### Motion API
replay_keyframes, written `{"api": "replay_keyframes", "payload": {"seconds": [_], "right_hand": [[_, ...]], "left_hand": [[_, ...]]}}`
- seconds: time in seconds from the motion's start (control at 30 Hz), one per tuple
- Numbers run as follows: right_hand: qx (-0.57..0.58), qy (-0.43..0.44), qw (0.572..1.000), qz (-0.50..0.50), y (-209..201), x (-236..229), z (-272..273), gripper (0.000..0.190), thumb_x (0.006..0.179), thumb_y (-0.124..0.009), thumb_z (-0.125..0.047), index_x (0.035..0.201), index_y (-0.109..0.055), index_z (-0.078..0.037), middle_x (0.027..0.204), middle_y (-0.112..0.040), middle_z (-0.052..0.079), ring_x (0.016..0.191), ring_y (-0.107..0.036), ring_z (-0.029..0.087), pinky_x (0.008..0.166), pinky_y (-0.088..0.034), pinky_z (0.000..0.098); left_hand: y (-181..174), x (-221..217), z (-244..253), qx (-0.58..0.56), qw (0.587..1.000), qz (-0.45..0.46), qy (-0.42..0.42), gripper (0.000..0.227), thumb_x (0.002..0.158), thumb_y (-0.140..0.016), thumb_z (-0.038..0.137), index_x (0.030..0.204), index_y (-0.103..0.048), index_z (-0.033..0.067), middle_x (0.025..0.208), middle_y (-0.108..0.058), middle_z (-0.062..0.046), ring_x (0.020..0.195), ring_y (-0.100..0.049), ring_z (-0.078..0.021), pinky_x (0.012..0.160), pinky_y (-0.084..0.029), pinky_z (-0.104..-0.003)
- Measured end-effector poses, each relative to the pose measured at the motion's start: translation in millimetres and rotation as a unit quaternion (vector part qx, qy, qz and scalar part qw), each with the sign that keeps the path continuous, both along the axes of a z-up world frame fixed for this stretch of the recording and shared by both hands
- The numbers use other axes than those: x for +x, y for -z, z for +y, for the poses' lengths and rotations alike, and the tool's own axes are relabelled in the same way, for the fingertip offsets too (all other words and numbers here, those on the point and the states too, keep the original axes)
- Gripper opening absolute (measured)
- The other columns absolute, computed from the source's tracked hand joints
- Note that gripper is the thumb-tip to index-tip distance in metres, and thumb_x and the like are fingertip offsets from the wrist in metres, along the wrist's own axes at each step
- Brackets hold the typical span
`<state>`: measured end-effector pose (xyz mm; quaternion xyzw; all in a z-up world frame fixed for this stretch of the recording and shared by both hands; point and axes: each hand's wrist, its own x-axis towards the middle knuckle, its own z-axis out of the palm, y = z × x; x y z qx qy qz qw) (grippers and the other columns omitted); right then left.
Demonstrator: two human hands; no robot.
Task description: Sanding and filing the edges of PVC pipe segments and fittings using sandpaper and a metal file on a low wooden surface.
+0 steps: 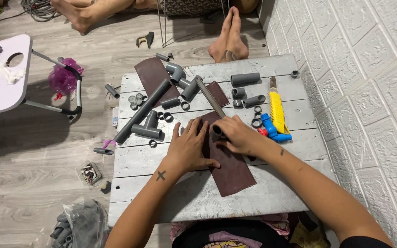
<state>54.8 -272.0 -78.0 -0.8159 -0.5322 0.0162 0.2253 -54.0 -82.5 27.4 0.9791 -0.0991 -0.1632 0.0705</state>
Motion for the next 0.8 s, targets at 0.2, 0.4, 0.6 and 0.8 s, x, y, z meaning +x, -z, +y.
{"api": "replay_keyframes", "payload": {"seconds": [0.2,0.4,0.6,0.8], "right_hand": [[0.011,-0.022,1.0,0.003,-19.2,-11.3,-17.2,0.058,0.084,-0.08,-0.035,0.127,-0.054,-0.006,0.109,-0.067,0.008,0.106,-0.063,0.028,0.085,-0.047,0.0416],[0.011,-0.001,0.998,-0.054,-9.2,4.1,-2.1,0.06,0.079,-0.084,-0.026,0.127,-0.055,-0.004,0.114,-0.066,0.01,0.106,-0.062,0.028,0.086,-0.045,0.042],[-0.012,-0.034,0.999,0.002,-24.6,-20.3,-10.0,0.053,0.083,-0.08,-0.027,0.127,-0.057,-0.009,0.107,-0.066,0.004,0.104,-0.062,0.024,0.085,-0.045,0.038],[-0.01,0.0,0.999,-0.042,-17.6,4.4,-10.7,0.062,0.073,-0.082,-0.012,0.128,-0.054,-0.003,0.11,-0.066,0.011,0.105,-0.063,0.029,0.087,-0.046,0.0424]], "left_hand": [[-1.5,1.1,0.1,-0.009,1.0,-0.005,-0.003,0.128,0.066,-0.076,0.076,0.158,-0.028,0.0009,0.159,-0.032,-0.026,0.148,-0.034,-0.0411,0.118,-0.014,-0.068],[6.6,3.3,2.0,-0.002,1.0,-0.013,-0.004,0.129,0.064,-0.073,0.08,0.158,-0.029,0.0028,0.16,-0.031,-0.023,0.149,-0.034,-0.0386,0.118,-0.013,-0.068],[9.2,3.4,3.1,0.0,1.0,-0.012,0.003,0.127,0.066,-0.074,0.079,0.157,-0.03,0.0019,0.16,-0.031,-0.025,0.149,-0.034,-0.0393,0.117,-0.014,-0.07],[7.1,0.7,2.5,-0.005,1.0,-0.021,0.0,0.126,0.066,-0.074,0.079,0.157,-0.031,0.0031,0.16,-0.032,-0.024,0.149,-0.033,-0.0385,0.117,-0.013,-0.07]]}}
